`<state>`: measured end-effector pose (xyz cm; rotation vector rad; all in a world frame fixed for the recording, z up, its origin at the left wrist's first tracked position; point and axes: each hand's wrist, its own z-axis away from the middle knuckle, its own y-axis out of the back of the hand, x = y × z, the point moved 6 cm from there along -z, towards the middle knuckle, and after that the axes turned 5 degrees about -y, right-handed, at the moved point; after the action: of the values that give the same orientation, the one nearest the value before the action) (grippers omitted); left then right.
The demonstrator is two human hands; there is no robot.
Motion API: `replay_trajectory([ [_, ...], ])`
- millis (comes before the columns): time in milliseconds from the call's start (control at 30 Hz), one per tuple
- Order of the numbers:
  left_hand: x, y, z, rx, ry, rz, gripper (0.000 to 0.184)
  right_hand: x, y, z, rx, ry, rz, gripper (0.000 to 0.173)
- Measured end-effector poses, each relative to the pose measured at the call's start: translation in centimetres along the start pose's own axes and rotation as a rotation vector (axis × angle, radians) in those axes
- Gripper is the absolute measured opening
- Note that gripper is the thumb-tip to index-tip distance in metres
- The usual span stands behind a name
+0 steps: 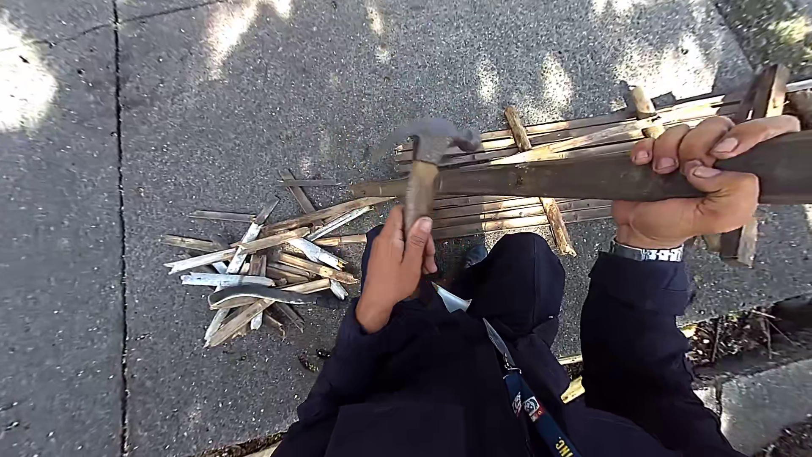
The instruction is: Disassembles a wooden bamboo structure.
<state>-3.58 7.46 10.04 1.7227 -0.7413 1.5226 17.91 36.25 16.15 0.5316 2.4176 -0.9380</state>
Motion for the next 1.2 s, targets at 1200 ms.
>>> replay_trajectory([
  [1200,7.6,4.5,0.8,0.219,-0.343,-0.001,0.034,1.2,0.4,0.5,0.044,0.024,-0.006,0.026],
])
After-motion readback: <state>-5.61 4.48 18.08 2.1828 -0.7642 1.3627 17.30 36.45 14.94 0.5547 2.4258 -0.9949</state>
